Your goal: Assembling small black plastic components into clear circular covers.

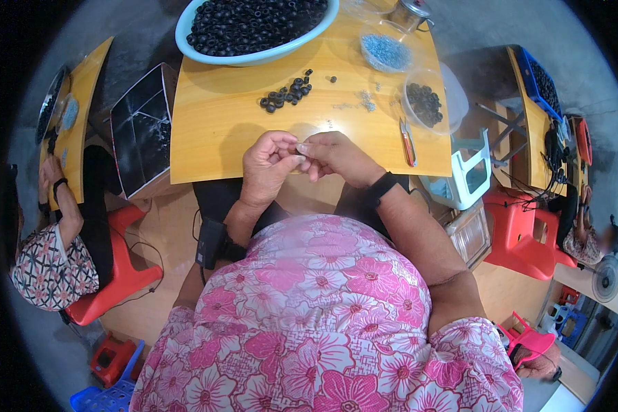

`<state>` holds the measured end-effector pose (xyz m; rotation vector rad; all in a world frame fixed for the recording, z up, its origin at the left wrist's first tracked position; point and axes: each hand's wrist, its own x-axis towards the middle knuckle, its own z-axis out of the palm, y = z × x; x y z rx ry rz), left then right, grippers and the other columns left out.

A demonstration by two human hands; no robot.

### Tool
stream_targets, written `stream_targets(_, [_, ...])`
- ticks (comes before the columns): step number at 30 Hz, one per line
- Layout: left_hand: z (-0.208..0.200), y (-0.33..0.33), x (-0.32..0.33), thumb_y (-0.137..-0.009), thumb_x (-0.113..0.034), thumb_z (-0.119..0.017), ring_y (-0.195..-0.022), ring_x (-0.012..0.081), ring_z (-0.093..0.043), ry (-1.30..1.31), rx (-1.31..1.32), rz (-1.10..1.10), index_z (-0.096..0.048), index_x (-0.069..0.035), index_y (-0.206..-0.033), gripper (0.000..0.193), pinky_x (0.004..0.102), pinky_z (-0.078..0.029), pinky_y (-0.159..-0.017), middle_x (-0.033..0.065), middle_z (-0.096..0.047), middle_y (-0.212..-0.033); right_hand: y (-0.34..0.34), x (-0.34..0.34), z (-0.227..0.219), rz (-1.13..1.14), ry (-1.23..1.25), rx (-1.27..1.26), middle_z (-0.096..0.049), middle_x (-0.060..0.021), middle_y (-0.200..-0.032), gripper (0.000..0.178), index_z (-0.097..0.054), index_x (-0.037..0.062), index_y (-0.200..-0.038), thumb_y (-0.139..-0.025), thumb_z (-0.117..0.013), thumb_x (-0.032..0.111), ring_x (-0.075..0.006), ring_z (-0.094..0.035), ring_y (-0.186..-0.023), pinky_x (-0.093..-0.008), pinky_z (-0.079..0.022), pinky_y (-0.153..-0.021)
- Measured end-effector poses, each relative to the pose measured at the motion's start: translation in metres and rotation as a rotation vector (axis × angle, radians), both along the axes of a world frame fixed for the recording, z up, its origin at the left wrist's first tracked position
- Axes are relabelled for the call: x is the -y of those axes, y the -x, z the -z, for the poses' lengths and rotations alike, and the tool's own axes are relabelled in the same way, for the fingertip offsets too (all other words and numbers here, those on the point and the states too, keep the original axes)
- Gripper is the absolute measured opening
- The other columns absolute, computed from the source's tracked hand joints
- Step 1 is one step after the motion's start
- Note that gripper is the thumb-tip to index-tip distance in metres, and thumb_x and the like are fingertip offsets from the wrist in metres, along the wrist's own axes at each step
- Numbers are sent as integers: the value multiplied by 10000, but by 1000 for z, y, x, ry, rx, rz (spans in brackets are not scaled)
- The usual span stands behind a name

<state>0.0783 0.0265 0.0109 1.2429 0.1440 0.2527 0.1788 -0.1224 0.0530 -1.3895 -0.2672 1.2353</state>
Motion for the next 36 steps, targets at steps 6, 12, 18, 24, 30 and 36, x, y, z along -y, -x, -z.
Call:
stream_targets(6, [-3,0,1,-775,152,-614,-747,95,-621,8,-19,3,-562,5,-1036,304,231,-540,-686,59,-603,-900,2,2,5,-54,-25,68,-599,-39,-839,285,-584,-6,-1022,-985,-510,267,-91,-589,-670,-236,-521,-684])
stream_targets(12, [-9,0,-9,-767,65,-687,-769,89,-599,-102,-54,-2,-569,16,-1160,413,232,-534,-695,59,-594,-935,18,0,11,45,-74,291,-579,-43,-795,221,-532,-5,-1086,-994,-479,189,-93,-563,-630,-212,-489,-557])
stream_targets(18, [-30,-2,-21,-858,-125,-683,-794,66,-536,-285,-169,255,-537,49,-1258,460,208,-467,-733,34,-564,-1006,28,-3,6,44,-97,580,-573,-60,-793,209,-482,48,-1179,-986,-454,125,-99,-513,-554,-237,-457,-490])
stream_targets(24, [-42,-4,-22,-872,-156,-672,-771,68,-530,-264,-182,328,-577,42,-1214,407,208,-455,-720,14,-565,-928,31,-4,5,54,-95,714,-576,-72,-786,215,-483,43,-1177,-971,-450,95,-105,-500,-514,-262,-428,-470])
stream_targets(30, [-36,-4,-21,-867,-122,-675,-777,77,-560,-288,-187,306,-593,39,-1194,374,214,-472,-731,31,-577,-904,31,-6,8,56,-75,671,-579,-75,-780,205,-485,43,-1165,-971,-440,91,-104,-505,-501,-255,-427,-459])
stream_targets(36, [-30,-6,-18,-871,-97,-668,-788,86,-568,-239,-149,274,-589,36,-1204,367,215,-475,-732,29,-580,-914,27,-5,9,58,-86,729,-608,-124,-880,204,-493,36,-1149,-955,-457,88,-200,-610,-706,-311,-500,-637])
